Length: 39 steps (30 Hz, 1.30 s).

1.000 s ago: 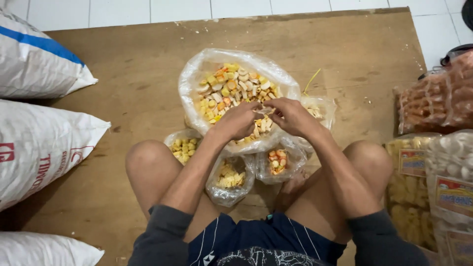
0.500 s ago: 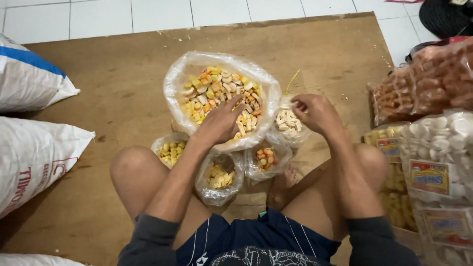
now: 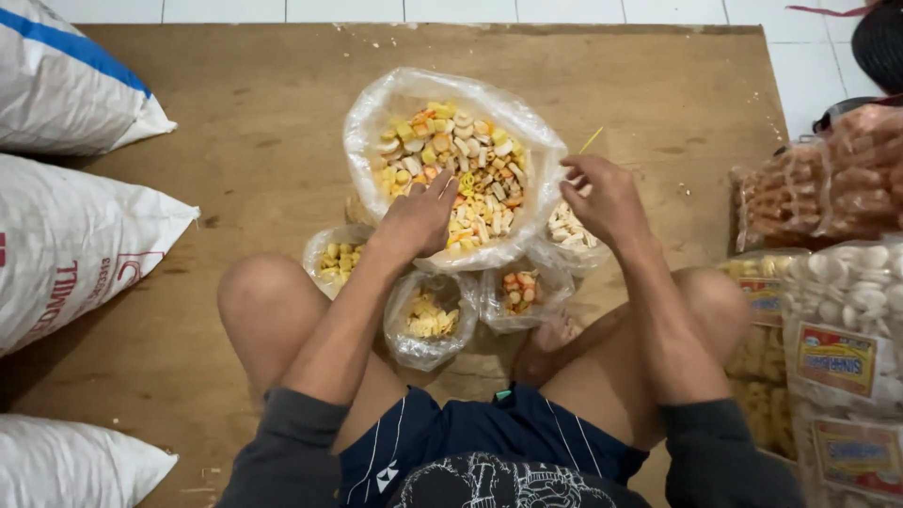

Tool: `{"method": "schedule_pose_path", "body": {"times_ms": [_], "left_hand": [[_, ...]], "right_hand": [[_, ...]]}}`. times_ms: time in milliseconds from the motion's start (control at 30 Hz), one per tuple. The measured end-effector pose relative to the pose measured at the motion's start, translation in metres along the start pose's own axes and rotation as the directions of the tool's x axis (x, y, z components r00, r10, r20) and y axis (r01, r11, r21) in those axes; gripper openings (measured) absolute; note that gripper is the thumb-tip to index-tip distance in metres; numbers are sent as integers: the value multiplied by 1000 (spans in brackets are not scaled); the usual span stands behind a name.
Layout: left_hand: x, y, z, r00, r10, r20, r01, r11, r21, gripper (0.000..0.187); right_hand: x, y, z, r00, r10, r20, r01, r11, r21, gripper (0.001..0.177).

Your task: The person sits on the floor and sorts a mixed bag of snacks by hand, separating different types into smaller plastic bags. The person uses both hands to pick and place items from a large central bag into surrounding smaller bags.

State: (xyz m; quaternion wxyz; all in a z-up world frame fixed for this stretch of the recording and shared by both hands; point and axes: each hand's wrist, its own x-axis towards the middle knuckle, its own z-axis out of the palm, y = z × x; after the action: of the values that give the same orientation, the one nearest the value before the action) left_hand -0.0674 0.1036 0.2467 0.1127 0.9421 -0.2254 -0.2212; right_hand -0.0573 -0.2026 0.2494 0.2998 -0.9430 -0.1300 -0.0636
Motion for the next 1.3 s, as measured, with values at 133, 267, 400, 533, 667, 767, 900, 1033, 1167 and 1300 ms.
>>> {"method": "schedule_pose_path", "body": {"times_ms": [133, 267, 400, 533, 667, 767, 900, 1033, 1167, 1300], "left_hand": [[12, -6, 18, 1000, 9, 16, -10, 1000, 12, 86], [18, -13, 21, 997, 50, -54, -50, 999, -14, 81], [11, -16, 12, 981, 93, -172, -96, 995, -8, 74], [7, -25, 9, 960, 109, -260, -121, 992, -32, 66], [8, -33, 9, 943, 143, -300, -147, 989, 11, 68], [9, -35, 11, 945, 147, -294, -145, 989, 29, 69], [9, -36, 9, 943, 143, -299, -142, 990, 26, 69], [12, -37, 8, 945, 135, -298, -131, 991, 34, 69], [17, -35, 11, 948, 132, -288, -130, 991, 26, 65], [21, -34, 11, 951, 130, -280, -127, 991, 29, 62]], "right_hand": [[12, -23, 42, 987, -114, 110, 105, 991, 88, 34], [28, -37, 83, 857, -153, 491, 165, 986, 20, 36], [46, -10, 131, 705, 63, 706, 109, 974, -196, 41], [50, 12, 172, 682, 214, 699, 52, 939, -339, 47], [56, 0, 175, 599, 359, 716, -6, 896, -445, 62], [56, 11, 191, 580, 366, 728, 32, 883, -469, 56], [55, 27, 208, 608, 356, 709, 54, 873, -484, 36], [56, 21, 202, 561, 384, 734, 67, 862, -502, 37], [55, 11, 197, 561, 418, 714, 8, 860, -510, 38], [53, 6, 196, 518, 428, 740, 97, 831, -548, 42]]}}
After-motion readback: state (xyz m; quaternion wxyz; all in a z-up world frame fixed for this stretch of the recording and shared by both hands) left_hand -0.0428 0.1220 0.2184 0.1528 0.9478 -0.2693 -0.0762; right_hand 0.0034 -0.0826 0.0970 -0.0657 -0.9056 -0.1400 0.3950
